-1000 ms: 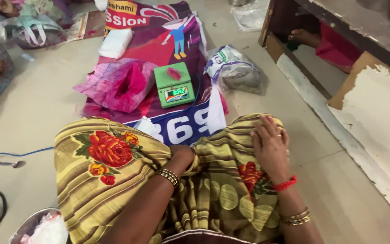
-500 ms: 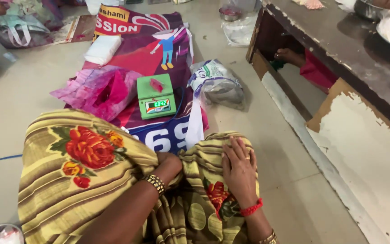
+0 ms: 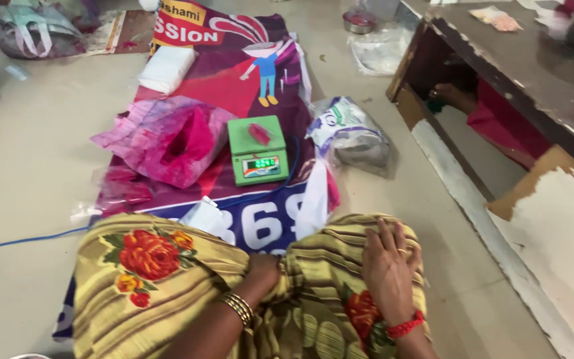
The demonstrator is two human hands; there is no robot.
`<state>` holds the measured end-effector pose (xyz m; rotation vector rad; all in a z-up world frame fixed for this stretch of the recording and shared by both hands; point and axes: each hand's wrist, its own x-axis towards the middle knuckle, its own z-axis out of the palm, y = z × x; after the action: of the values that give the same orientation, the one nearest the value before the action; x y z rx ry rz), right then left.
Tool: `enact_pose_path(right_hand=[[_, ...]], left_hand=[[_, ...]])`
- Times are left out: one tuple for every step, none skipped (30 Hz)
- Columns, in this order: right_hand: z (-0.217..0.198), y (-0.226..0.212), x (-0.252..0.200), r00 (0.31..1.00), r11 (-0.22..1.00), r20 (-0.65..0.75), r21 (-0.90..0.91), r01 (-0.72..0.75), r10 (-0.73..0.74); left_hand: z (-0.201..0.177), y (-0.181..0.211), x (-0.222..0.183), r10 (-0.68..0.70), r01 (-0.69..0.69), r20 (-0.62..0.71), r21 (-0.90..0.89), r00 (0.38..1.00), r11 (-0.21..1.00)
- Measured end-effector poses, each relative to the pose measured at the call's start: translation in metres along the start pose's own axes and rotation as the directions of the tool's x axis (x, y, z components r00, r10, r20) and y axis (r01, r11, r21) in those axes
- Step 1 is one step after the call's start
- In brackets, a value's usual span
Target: The person measures small portions of pink powder using a scale and a spoon, then packs them into small plastic bags.
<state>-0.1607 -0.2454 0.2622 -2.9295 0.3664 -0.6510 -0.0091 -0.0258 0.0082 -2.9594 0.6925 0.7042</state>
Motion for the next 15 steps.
enact_pose_path(right_hand=[[0.0,-0.015,0.005,1.0,1.0,0.001,-0.002,0.002,-0.002],[-0.001,-0.029,0.011,0.998,1.0,0.058,0.015,-0.016,0.015],[-0.002,-0.043,0.017,0.993,0.999,0.115,0.029,-0.035,0.031],[0.0,-0.056,0.024,0.993,0.999,0.116,0.026,-0.032,0.029],[0.003,-0.071,0.032,0.992,0.99,0.118,0.134,0.036,-0.052],[0.007,-0.086,0.041,0.985,0.965,0.11,0.24,0.104,-0.133],[0.012,-0.104,0.052,0.983,0.963,0.116,0.246,0.114,-0.146],[0.017,-0.122,0.062,0.974,0.911,0.087,0.379,0.163,-0.211],[0.02,-0.136,0.072,0.962,0.842,0.051,0.497,0.209,-0.269],[0.022,-0.158,0.089,0.958,0.841,0.057,0.496,0.217,-0.281],[0.024,-0.18,0.103,0.958,0.8,0.056,0.565,0.201,-0.28],[0.026,-0.201,0.117,0.958,0.755,0.057,0.63,0.183,-0.279],[0.052,-0.216,0.131,0.955,0.754,0.064,0.63,0.186,-0.289],[0.078,-0.231,0.144,0.936,0.731,0.06,0.643,0.229,-0.346],[0.104,-0.245,0.157,0.915,0.706,0.057,0.656,0.267,-0.4]], left_hand=[[-0.003,-0.005,0.003,0.0,0.0,0.0,-0.003,1.0,1.0],[-0.005,-0.01,0.006,0.051,-0.049,0.05,-0.035,0.997,0.998],[-0.009,-0.014,0.009,0.104,-0.097,0.098,-0.071,0.99,0.993],[-0.025,-0.017,0.012,0.106,-0.099,0.097,-0.075,0.99,0.992],[-0.043,-0.024,0.015,0.243,-0.223,0.183,-0.123,0.953,0.967],[-0.06,-0.032,0.019,0.376,-0.338,0.258,-0.181,0.89,0.924],[-0.096,-0.05,0.004,0.367,-0.326,0.258,-0.188,0.894,0.926],[-0.132,-0.068,-0.012,0.426,-0.263,0.278,-0.475,0.861,0.84],[-0.168,-0.081,-0.025,0.495,-0.171,0.267,-0.72,0.827,0.673],[-0.174,-0.111,-0.009,0.493,-0.166,0.262,-0.728,0.829,0.665],[-0.178,-0.141,0.005,0.381,-0.297,0.02,-0.589,0.924,0.752],[-0.18,-0.171,0.02,0.283,-0.364,-0.245,-0.409,0.927,0.837],[-0.196,-0.189,0.004,0.275,-0.358,-0.245,-0.419,0.93,0.835],[-0.211,-0.207,-0.012,0.091,-0.202,-0.247,-0.475,0.965,0.856],[-0.226,-0.224,-0.028,-0.096,-0.044,-0.234,-0.529,0.967,0.848]])
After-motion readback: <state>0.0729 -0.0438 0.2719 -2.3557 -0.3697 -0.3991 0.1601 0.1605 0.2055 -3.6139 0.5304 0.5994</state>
